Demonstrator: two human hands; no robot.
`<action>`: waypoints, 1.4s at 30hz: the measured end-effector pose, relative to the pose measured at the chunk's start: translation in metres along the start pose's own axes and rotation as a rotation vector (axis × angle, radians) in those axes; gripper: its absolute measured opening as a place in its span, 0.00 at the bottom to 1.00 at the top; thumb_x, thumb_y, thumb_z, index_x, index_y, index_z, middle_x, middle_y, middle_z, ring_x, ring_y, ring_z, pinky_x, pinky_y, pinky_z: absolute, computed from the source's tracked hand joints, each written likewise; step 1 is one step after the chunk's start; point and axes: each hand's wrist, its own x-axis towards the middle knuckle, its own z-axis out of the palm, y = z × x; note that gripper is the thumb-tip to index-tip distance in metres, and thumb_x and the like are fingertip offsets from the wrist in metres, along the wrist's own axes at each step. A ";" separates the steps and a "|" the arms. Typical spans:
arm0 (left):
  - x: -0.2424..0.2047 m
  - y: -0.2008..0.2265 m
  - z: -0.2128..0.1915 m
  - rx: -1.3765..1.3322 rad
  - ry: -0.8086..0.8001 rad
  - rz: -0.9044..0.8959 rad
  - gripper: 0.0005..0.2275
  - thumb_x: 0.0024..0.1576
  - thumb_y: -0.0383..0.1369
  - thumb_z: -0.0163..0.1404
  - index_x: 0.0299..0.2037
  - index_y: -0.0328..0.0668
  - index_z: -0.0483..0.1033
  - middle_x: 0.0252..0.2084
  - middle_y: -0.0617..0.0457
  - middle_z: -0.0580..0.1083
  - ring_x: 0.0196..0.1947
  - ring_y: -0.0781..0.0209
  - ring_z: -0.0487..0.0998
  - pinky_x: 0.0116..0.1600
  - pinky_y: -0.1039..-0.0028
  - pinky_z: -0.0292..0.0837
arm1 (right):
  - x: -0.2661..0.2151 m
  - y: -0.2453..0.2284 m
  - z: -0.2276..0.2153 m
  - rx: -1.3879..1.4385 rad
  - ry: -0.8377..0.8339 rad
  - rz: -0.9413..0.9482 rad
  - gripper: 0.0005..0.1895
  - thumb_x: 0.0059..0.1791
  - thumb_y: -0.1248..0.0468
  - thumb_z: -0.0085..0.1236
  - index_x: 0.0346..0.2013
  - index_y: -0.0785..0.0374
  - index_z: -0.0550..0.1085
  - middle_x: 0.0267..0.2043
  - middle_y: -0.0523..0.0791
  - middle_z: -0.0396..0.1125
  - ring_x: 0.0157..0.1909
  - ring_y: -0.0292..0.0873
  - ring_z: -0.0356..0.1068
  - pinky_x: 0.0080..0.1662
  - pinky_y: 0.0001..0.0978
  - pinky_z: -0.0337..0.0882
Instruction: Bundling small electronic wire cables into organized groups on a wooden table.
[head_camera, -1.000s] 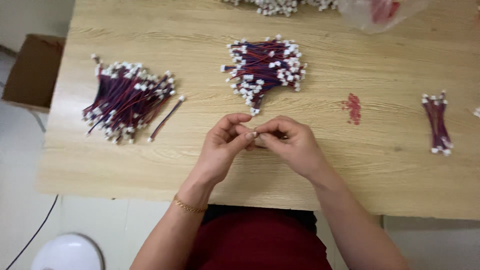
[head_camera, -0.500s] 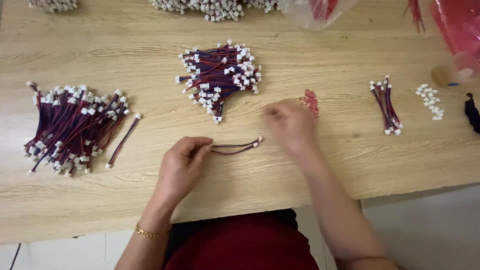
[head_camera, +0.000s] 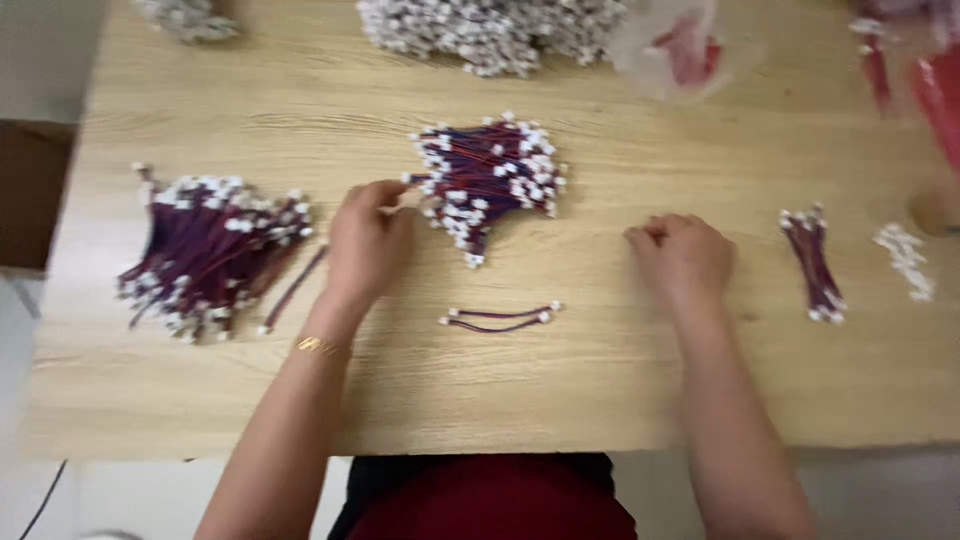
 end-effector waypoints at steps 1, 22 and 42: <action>0.007 0.001 0.002 -0.005 -0.009 0.027 0.11 0.51 0.29 0.54 0.44 0.44 0.77 0.37 0.43 0.74 0.37 0.40 0.79 0.40 0.54 0.75 | 0.005 0.004 0.008 -0.051 0.000 0.011 0.15 0.50 0.47 0.56 0.40 0.50 0.80 0.38 0.46 0.73 0.43 0.51 0.73 0.45 0.45 0.66; 0.003 0.005 -0.003 -0.139 -0.002 -0.054 0.07 0.52 0.32 0.58 0.40 0.51 0.80 0.32 0.54 0.78 0.32 0.60 0.80 0.37 0.73 0.73 | 0.013 -0.003 -0.005 0.098 0.111 -0.179 0.09 0.46 0.53 0.60 0.37 0.49 0.79 0.33 0.44 0.71 0.43 0.51 0.72 0.46 0.46 0.68; -0.102 0.057 0.020 -1.103 -0.024 -0.328 0.08 0.58 0.25 0.51 0.46 0.33 0.77 0.37 0.46 0.77 0.35 0.65 0.77 0.42 0.77 0.78 | -0.113 -0.112 -0.052 1.367 -0.184 -0.363 0.09 0.46 0.75 0.58 0.41 0.70 0.76 0.36 0.49 0.73 0.39 0.36 0.70 0.45 0.32 0.73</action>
